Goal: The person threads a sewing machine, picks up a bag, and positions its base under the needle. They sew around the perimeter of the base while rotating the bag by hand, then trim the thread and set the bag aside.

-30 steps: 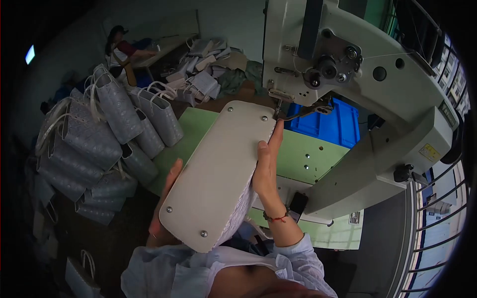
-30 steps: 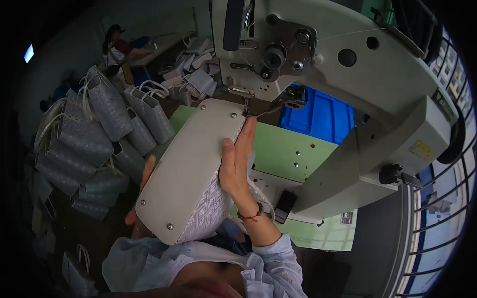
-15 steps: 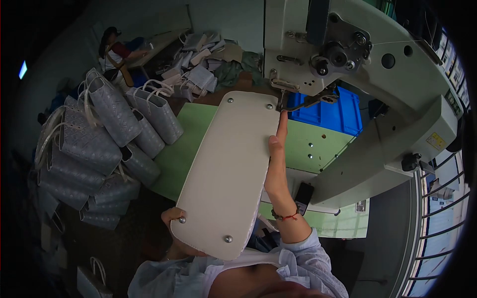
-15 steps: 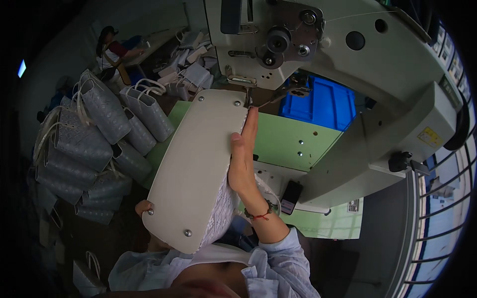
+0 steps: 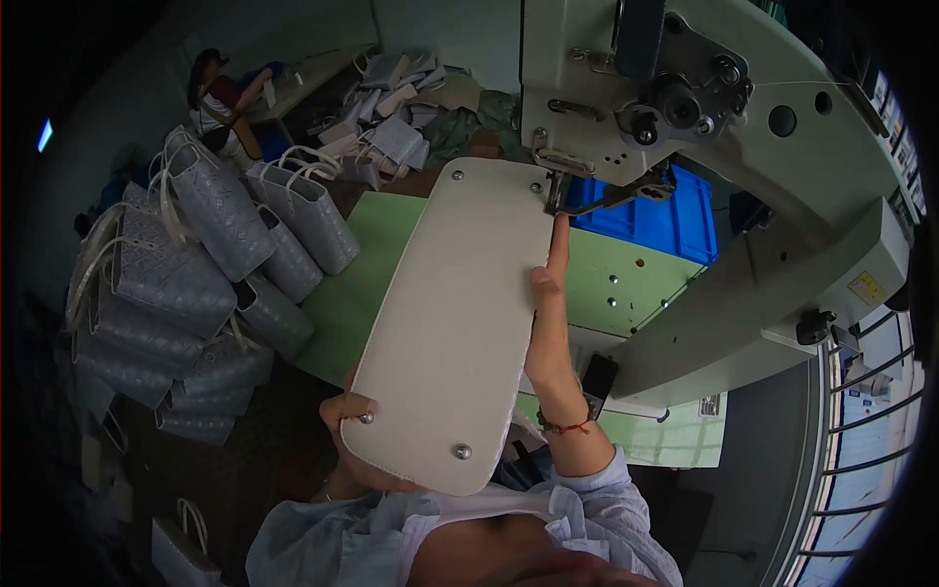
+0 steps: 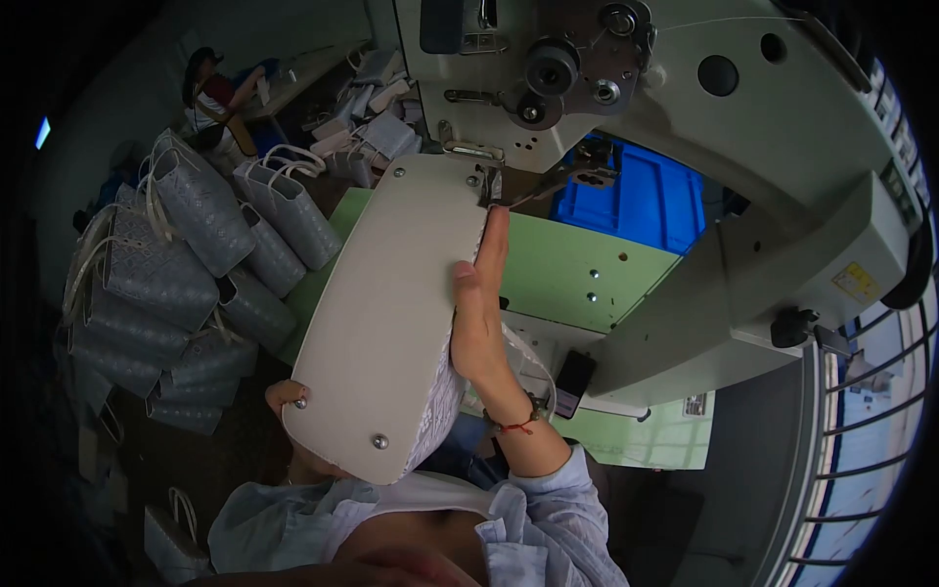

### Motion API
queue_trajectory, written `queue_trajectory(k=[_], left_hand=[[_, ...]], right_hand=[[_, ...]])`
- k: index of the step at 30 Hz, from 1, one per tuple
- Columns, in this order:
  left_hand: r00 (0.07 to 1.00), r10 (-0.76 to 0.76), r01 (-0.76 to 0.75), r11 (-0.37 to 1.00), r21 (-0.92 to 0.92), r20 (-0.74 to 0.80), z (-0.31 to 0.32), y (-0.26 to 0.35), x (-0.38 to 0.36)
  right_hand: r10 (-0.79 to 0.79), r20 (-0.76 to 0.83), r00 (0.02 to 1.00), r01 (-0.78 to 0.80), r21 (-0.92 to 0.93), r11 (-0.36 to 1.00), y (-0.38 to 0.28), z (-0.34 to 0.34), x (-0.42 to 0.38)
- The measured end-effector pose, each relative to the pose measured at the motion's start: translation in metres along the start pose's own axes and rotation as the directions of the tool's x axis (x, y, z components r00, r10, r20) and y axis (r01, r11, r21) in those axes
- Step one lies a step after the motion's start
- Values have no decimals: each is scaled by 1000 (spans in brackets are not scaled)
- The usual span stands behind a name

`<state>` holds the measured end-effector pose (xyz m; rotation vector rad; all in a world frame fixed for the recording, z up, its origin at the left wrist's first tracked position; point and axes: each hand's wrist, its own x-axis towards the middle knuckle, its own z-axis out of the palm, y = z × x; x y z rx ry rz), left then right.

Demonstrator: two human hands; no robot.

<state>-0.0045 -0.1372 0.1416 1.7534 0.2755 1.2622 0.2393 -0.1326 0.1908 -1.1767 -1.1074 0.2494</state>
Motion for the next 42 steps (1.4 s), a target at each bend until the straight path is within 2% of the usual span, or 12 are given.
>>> queue_trajectory(k=[2,8,11,21,23,24,30,33,34,36,39,42], left_hand=[[1000,-10,10,999,-37,10,0,-1,5],[999,27,-28,999,44,33,6,1,23],[1000,-17,18,999,-52,20,3,-5,27],[992,105,-109,992,60,70,1,-19,50],[985,149,-157,983,93,91,1,-20,58],[984,155,-162,984,75,91,2,-21,60],[977,187,-187,982,-12,105,2,-30,73],[975,197,-198,980,-2,104,3,-32,80],[974,199,-201,980,5,111,4,-31,82],[976,186,-187,982,-2,109,4,-31,87],[982,163,-160,986,-42,90,7,-34,91],[980,172,-170,985,-26,95,8,-36,96]], right_hand=[[1,9,1000,-1,1,1000,0,0,1],[10,52,999,-11,16,1000,0,-2,-2],[14,71,997,-16,24,1000,-1,-4,-2],[24,122,992,-29,40,999,-2,-6,-3],[129,141,982,-147,128,981,-6,-6,-2],[129,149,980,-149,129,980,-7,-6,-3],[99,149,984,-118,125,985,-6,-8,-2],[-15,138,990,11,29,1000,-7,-8,-1],[85,144,986,-103,124,987,-14,-6,-1],[185,156,970,-216,213,953,-16,-7,0],[-24,148,989,18,43,999,-10,-10,3],[-23,162,987,18,34,999,-9,-11,2]])
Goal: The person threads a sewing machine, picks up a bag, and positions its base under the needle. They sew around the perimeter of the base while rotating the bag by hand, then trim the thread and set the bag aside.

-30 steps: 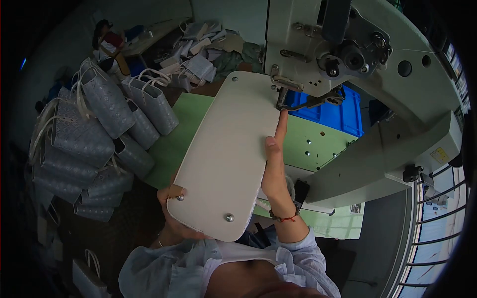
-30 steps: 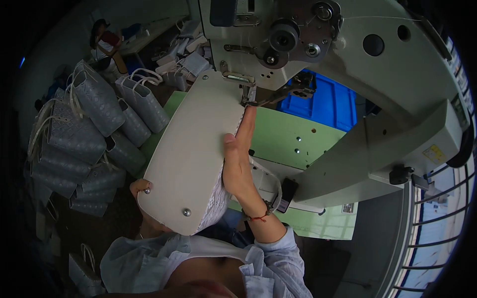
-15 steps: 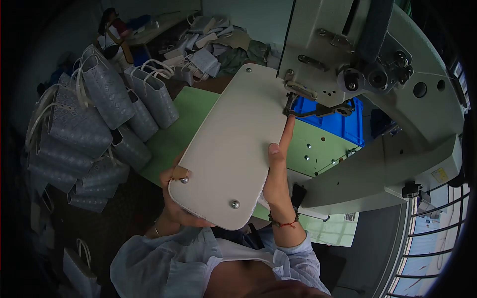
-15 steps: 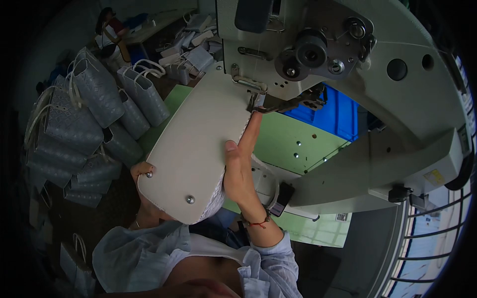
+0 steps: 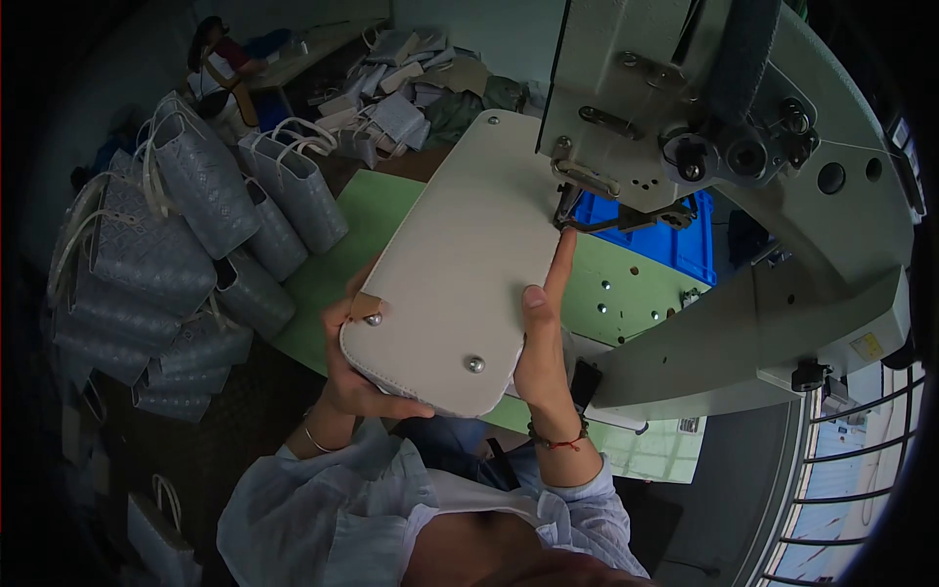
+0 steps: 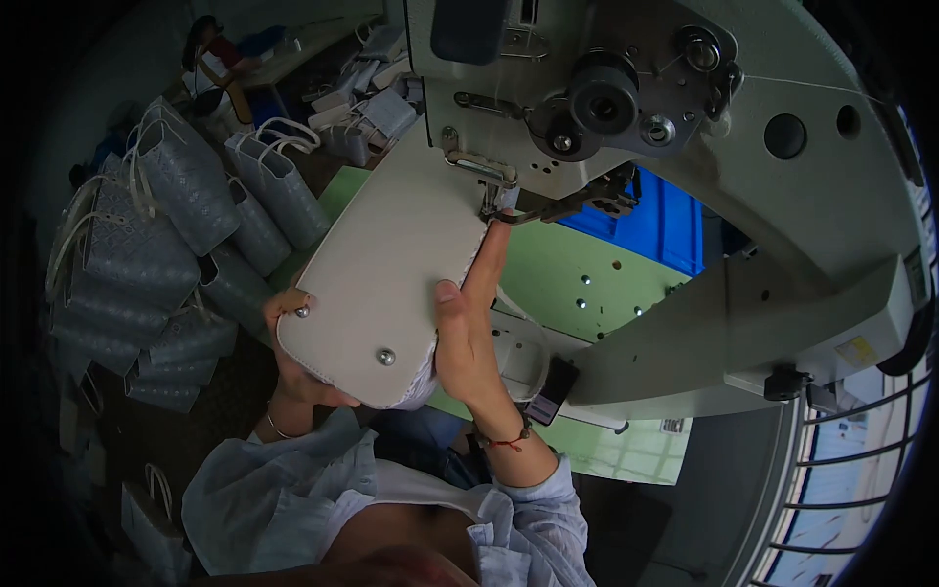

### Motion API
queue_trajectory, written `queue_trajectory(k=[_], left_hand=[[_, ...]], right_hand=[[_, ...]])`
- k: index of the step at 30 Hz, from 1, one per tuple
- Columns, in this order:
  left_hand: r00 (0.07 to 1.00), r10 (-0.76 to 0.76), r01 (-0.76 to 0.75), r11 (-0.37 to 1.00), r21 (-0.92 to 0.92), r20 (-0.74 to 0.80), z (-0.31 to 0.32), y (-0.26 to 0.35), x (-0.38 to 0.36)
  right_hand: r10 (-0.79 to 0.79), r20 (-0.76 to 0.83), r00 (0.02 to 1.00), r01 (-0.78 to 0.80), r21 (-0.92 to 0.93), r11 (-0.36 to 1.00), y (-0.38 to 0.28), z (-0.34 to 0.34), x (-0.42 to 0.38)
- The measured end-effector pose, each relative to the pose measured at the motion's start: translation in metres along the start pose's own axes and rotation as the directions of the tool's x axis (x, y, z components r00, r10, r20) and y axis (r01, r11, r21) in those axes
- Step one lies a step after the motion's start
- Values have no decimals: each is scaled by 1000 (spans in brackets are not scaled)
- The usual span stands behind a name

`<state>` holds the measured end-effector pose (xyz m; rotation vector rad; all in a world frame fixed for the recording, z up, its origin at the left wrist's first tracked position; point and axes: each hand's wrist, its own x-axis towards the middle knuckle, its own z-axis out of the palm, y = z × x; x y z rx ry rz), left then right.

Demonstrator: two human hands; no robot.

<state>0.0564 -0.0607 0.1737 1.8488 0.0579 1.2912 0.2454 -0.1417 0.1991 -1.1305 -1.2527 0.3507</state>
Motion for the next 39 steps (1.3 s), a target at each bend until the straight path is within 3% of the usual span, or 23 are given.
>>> queue_trajectory(k=[3,6,17,19,30,32,39], left_hand=[[999,22,-24,998,66,25,0,-4,7],[999,39,-41,997,72,31,0,-9,14],[996,77,-80,996,47,48,3,-26,28],[1000,17,-17,1000,4,8,7,-27,27],[1000,21,-21,1000,-11,13,12,-41,43],[999,28,-28,1000,-13,18,12,-43,46],[1000,-8,10,995,-95,21,14,-54,56]], right_hand=[[130,-5,991,-128,143,981,2,1,0],[8,-3,1000,-8,-1,1000,1,-2,3],[-9,-3,1000,9,13,1000,0,-4,7],[-3,-8,1000,3,43,999,-1,-4,8],[3,5,1000,-4,92,996,3,-6,9],[170,22,985,-171,146,974,-1,-6,6],[200,-87,976,-182,183,966,3,5,14]])
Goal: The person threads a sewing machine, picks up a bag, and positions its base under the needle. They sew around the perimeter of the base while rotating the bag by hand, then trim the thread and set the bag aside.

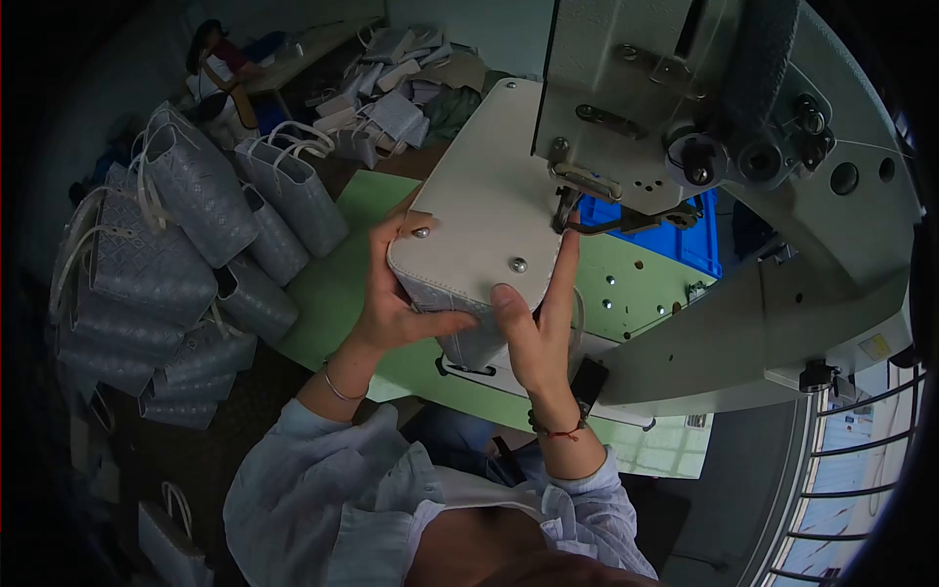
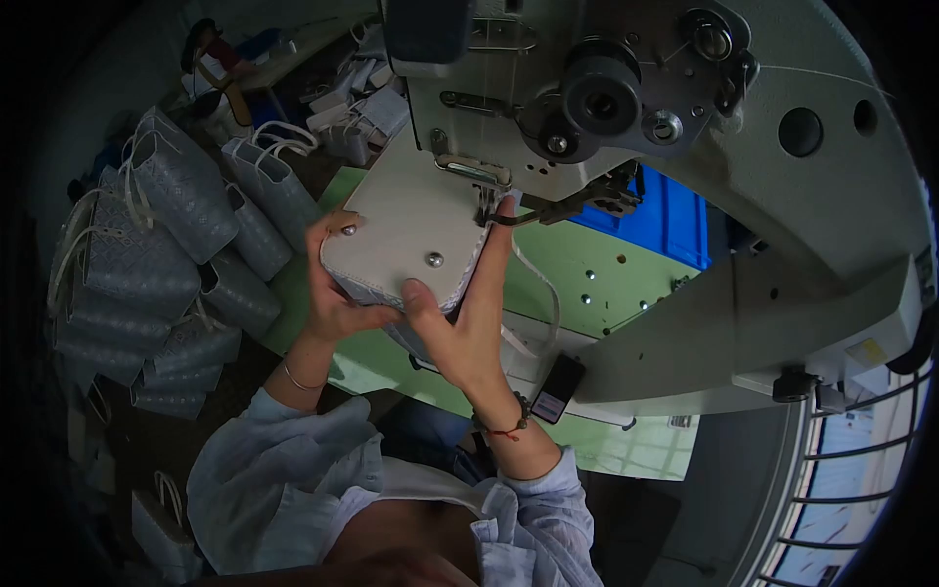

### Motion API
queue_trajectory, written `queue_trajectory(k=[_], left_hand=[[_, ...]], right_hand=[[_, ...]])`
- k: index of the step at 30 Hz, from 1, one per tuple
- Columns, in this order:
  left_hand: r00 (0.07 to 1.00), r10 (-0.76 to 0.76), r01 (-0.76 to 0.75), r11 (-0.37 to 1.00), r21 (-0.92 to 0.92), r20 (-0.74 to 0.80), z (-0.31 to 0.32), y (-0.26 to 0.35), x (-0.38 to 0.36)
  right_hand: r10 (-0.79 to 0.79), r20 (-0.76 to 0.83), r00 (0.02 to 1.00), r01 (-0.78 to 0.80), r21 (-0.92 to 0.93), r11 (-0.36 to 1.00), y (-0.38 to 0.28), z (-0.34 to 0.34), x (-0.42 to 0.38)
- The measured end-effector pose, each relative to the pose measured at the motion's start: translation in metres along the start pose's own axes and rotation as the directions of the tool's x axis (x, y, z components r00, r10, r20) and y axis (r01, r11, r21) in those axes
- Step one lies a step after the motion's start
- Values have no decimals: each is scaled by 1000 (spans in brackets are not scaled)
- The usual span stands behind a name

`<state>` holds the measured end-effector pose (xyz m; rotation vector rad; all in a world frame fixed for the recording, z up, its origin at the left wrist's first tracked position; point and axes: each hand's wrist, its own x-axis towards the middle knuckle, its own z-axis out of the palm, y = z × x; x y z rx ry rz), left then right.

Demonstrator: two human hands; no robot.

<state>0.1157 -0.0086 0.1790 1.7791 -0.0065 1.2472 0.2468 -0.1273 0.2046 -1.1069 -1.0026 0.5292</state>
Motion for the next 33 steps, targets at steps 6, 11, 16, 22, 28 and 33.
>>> queue_trajectory(k=[6,11,16,22,28,33], left_hand=[[1000,-16,16,1000,6,-3,2,-6,8],[998,-58,56,997,-51,-35,4,-13,13],[999,-40,40,999,25,-16,5,-14,19],[994,-106,105,994,-38,-22,8,-16,25],[971,-13,-42,974,224,238,-20,-8,53],[830,-215,-126,826,549,514,-30,21,115]], right_hand=[[-39,-114,993,45,46,998,6,12,10],[-133,-226,965,121,-65,991,24,13,20],[-155,-227,962,155,-15,988,25,12,26],[-195,-194,961,192,-34,981,32,7,35],[-128,-190,973,137,36,990,27,6,40],[-162,-229,960,180,61,982,23,6,46]])
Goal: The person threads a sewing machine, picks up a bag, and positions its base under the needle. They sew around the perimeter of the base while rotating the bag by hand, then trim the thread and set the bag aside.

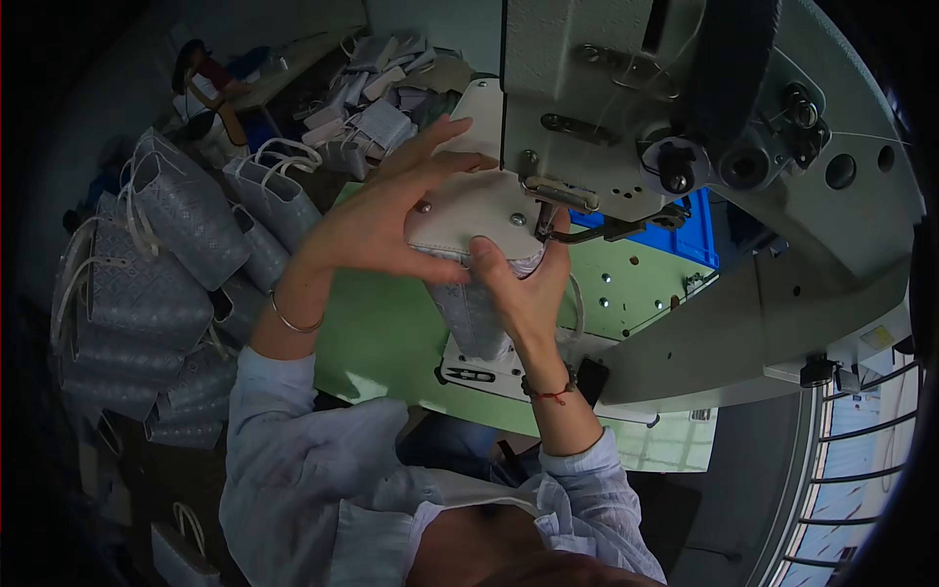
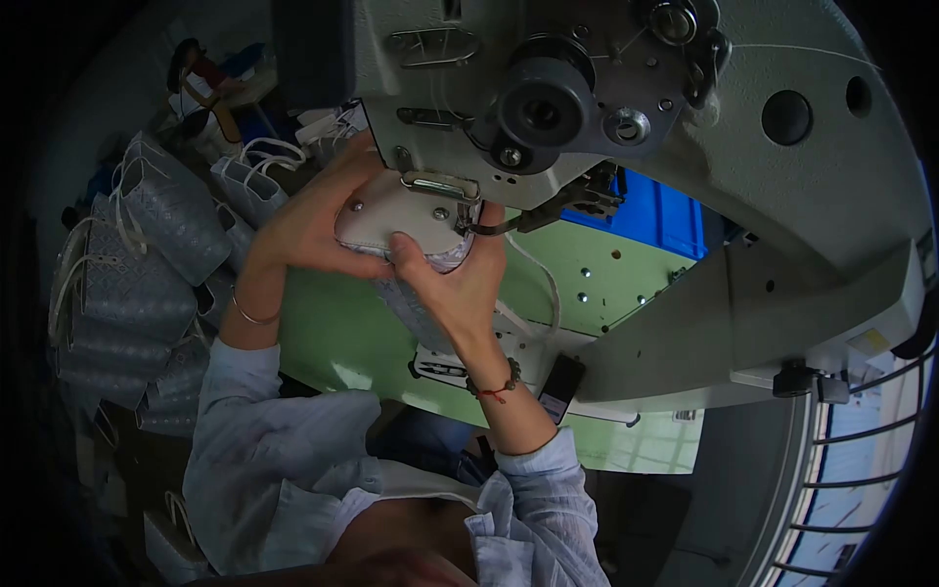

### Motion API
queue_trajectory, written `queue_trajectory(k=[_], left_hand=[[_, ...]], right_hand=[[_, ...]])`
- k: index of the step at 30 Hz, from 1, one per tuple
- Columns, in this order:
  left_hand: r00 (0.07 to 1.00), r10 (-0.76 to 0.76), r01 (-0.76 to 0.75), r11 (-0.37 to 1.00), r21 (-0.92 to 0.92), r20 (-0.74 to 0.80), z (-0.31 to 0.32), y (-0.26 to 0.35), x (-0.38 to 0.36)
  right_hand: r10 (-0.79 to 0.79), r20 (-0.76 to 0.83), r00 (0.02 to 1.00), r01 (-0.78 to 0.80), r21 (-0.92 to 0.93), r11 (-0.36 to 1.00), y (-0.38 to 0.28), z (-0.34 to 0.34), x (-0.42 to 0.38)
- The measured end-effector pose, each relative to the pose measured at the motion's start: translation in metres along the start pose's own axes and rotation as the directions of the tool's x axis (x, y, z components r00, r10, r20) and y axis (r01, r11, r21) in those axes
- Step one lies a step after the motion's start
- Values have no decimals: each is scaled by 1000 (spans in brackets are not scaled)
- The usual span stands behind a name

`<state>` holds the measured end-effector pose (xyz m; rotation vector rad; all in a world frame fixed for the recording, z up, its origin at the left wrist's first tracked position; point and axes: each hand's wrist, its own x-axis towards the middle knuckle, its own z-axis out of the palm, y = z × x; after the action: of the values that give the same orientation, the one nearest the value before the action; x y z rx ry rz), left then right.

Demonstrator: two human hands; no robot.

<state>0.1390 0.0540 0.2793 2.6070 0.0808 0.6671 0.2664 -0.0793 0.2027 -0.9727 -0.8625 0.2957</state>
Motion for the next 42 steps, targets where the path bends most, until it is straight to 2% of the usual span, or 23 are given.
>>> queue_trajectory(k=[1,2,3,5,9,11,15,20,21,23,24,26,30,32,39,41,42], left_hand=[[982,78,-107,981,162,174,-9,-1,11],[982,79,-107,981,160,172,-15,3,24],[942,82,-146,973,179,325,-19,10,38],[882,73,-178,967,185,465,-19,18,51],[816,8,-120,980,156,578,-16,25,59],[793,-14,-99,984,151,609,-14,25,59],[799,5,-115,983,144,602,-6,22,53],[813,25,-109,988,111,582,-2,22,48],[827,14,-118,982,150,562,0,20,45],[840,3,-125,974,188,543,2,22,38],[858,2,-128,969,210,513,2,26,34],[871,4,-135,963,231,491,-1,33,30],[896,70,-177,962,209,438,-3,37,22],[905,100,-205,955,216,414,-4,38,17],[908,115,-228,943,243,403,-9,41,7],[906,111,-217,950,223,407,-10,38,3],[925,151,-223,959,175,349,-10,36,0]], right_hand=[[12,10,1000,-13,10,1000,-2,0,1],[24,21,999,-25,19,1000,-4,0,2],[24,25,999,-25,15,1000,-6,-1,4],[47,43,998,-47,-18,999,-7,-3,5],[108,80,991,-104,-46,994,-5,-8,5],[193,153,969,-196,0,981,-11,-12,7],[263,234,936,-257,-55,965,-16,-19,14],[170,278,946,-182,19,983,-18,-21,19],[172,283,944,-184,16,983,-17,-23,20],[285,366,886,-319,34,947,-17,-28,21],[286,365,886,-320,35,947,-17,-31,23],[368,435,822,-406,-6,914,-20,-36,25],[327,483,812,-374,1,927,-18,-45,28],[339,527,779,-422,41,906,-15,-49,30],[397,528,751,-496,53,867,-17,-58,29],[458,502,734,-517,-25,856,-23,-58,26],[480,492,727,-526,-52,849,-24,-58,23]])
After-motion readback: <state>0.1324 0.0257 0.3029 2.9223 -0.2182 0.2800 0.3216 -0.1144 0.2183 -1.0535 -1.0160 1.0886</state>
